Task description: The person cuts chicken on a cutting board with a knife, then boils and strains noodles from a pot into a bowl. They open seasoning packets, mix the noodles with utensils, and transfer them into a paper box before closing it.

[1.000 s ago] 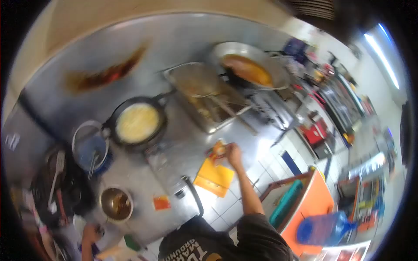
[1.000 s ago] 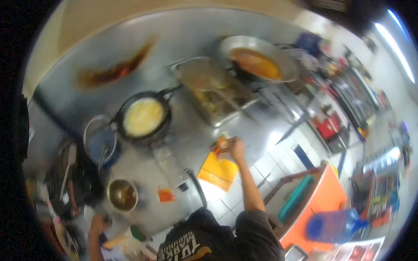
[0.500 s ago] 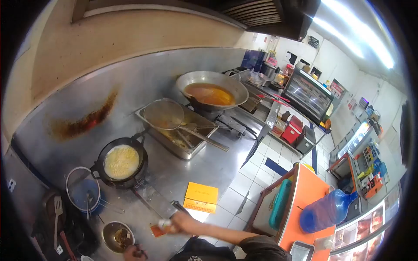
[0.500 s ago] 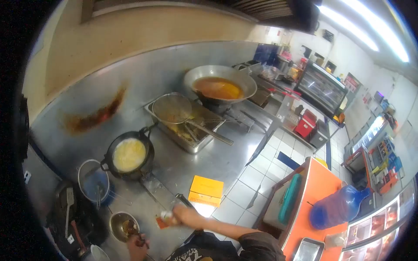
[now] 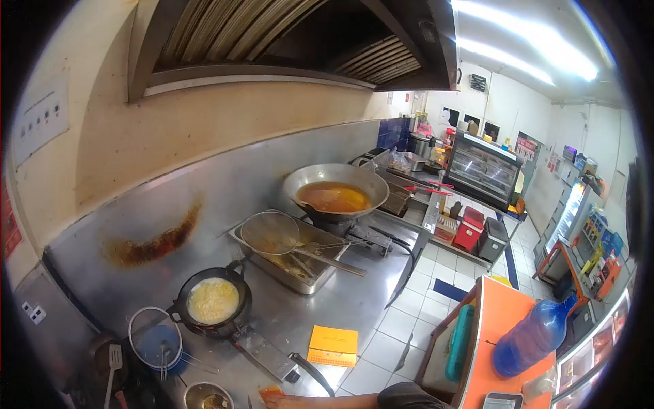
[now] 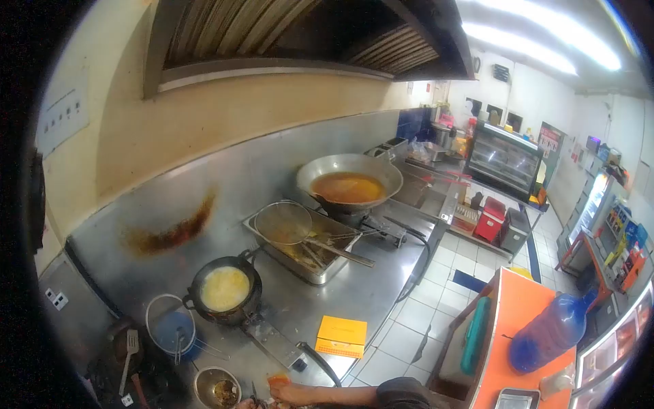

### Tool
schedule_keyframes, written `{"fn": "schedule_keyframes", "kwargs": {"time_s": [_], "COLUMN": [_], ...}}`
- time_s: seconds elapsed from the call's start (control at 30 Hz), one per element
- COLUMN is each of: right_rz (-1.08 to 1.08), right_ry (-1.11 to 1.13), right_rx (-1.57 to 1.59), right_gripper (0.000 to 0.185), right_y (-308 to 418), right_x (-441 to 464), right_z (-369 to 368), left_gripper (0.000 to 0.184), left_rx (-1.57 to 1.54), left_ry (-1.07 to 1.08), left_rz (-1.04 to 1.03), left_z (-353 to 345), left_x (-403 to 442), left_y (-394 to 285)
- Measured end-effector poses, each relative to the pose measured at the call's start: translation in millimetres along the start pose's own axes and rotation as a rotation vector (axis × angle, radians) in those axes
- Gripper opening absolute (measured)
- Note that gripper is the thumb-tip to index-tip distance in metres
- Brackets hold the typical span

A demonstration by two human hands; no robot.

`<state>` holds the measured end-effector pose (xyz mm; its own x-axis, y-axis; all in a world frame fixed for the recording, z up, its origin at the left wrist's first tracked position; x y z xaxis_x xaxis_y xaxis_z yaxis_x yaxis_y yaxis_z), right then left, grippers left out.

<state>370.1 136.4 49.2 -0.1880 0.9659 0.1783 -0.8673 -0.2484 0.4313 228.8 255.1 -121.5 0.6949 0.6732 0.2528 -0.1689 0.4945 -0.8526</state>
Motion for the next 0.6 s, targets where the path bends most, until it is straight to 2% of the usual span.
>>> {"fn": "schedule_keyframes", "kwargs": {"time_s": [0.07, 0.13, 0.17, 0.2, 0.23, 0.27, 0.3, 0.37, 0.43, 0.5, 0.57, 0.6], "right_rz": [-0.052, 0.035, 0.055, 0.004, -0.047, -0.098, -0.058, -0.265, -0.236, -0.377, -0.378, -0.309], "right_ry": [-0.207, -0.083, -0.072, -0.038, -0.009, -0.060, 0.085, 0.256, 0.295, 0.393, 0.353, 0.310], "right_rx": [0.246, -0.035, 0.001, 0.066, 0.132, 0.333, 0.331, 0.577, 0.545, 0.513, 0.647, 0.606], "right_gripper": [0.021, 0.020, 0.021, 0.023, 0.026, 0.029, 0.038, 0.025, 0.022, 0.019, 0.017, 0.013], "right_y": [-21.2, -53.7, -31.4, -41.0, -50.8, -44.9, -50.3, -38.1, -41.2, -44.0, -50.0, -37.9], "right_x": [-2.3, 7.0, 5.7, 8.8, 10.5, 15.0, 18.7, 33.6, 37.7, 42.6, 43.4, 42.5], "right_z": [-14.1, -102.4, -53.3, -64.1, -76.4, -52.9, -72.5, -50.2, -67.3, -74.7, -83.5, -67.0], "left_gripper": [0.023, 0.024, 0.021, 0.028, 0.026, 0.022, 0.023, 0.028, 0.028, 0.028, 0.030, 0.030], "left_rx": [0.005, 0.000, 0.129, 0.268, 0.163, 0.198, 0.218, -0.033, -0.050, -0.085, -0.165, -0.158], "left_ry": [0.083, 0.173, 0.148, 0.126, 0.145, 0.117, 0.076, -0.046, -0.121, -0.170, -0.140, -0.162], "left_rz": [0.099, 0.264, 0.046, -0.147, -0.008, -0.048, -0.076, 0.073, 0.095, 0.153, 0.296, 0.312], "left_z": [0.2, 1.1, 6.7, 14.1, 15.9, 16.6, 16.8, 17.7, 12.4, 22.2, 27.2, 41.6], "left_x": [11.7, -3.8, -0.9, 2.6, 4.8, 7.0, 3.4, -0.7, -4.0, -7.7, -14.3, -19.6], "left_y": [1.2, -10.8, -40.2, -69.3, -79.8, -86.9, -83.5, -77.5, -66.0, -67.4, -60.3, -73.1]}}
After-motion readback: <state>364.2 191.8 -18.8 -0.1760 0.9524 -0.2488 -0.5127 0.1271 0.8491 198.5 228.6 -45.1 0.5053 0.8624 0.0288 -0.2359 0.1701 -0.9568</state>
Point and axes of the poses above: each hand's wrist, its own x-axis towards the middle knuckle, its own z-axis out of the back of the hand, y = z × x, the point moved 8 cm from there along x, towards the middle knuckle, and after that the axes turned 15 degrees about -z, right-handed, at the moved point
